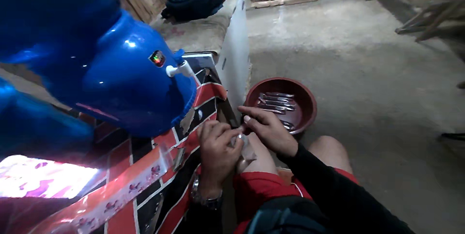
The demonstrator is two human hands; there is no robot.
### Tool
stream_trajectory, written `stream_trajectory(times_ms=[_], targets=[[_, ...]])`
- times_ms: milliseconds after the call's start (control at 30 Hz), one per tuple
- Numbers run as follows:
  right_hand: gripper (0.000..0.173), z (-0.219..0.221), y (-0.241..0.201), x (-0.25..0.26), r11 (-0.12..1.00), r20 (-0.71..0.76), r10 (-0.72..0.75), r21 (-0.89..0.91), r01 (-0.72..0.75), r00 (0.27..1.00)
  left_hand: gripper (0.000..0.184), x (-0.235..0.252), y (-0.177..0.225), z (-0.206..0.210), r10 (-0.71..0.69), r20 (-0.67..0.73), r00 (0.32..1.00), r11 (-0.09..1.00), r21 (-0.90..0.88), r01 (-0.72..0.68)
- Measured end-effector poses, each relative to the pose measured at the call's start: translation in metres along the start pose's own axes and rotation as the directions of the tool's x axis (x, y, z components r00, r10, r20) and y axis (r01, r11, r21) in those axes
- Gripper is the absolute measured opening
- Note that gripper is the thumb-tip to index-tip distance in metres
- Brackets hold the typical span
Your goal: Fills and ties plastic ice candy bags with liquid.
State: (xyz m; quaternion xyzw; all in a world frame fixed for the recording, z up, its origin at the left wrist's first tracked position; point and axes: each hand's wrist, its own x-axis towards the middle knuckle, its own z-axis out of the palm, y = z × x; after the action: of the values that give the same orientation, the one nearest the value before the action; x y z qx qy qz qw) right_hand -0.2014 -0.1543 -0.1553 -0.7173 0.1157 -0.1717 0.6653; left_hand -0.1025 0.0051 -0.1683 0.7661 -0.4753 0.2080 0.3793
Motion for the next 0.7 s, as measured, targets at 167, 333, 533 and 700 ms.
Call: stream_trajectory(times_ms=[167, 333, 533, 700], targets=[[0.044, 0.009, 0.015, -0.006, 0.991, -0.068, -0.128, 0.025, 0.13, 0.989, 0.009, -0.007, -0.005, 0.023, -0.212, -0.144, 0.967, 0.964, -0.195, 0.182], [0.065, 0.017, 0.04, -0.002, 0.942, -0.089, -0.269, -0.23, 0.243, 0.959, 0.012, -0.018, -0.005, 0.053, -0.566, -0.028, 0.824, 0.662, -0.611, 0.434], [0.075, 0.021, 0.038, -0.003, 0.825, -0.104, -0.456, -0.422, 0.376, 0.884, 0.013, -0.015, 0.009, 0.057, -0.727, 0.051, 0.685, 0.418, -0.758, 0.5], [0.069, 0.028, 0.044, -0.008, 0.826, -0.191, -0.489, -0.413, 0.382, 0.851, 0.01, -0.026, 0.013, 0.052, -0.679, 0.076, 0.73, 0.412, -0.783, 0.465]])
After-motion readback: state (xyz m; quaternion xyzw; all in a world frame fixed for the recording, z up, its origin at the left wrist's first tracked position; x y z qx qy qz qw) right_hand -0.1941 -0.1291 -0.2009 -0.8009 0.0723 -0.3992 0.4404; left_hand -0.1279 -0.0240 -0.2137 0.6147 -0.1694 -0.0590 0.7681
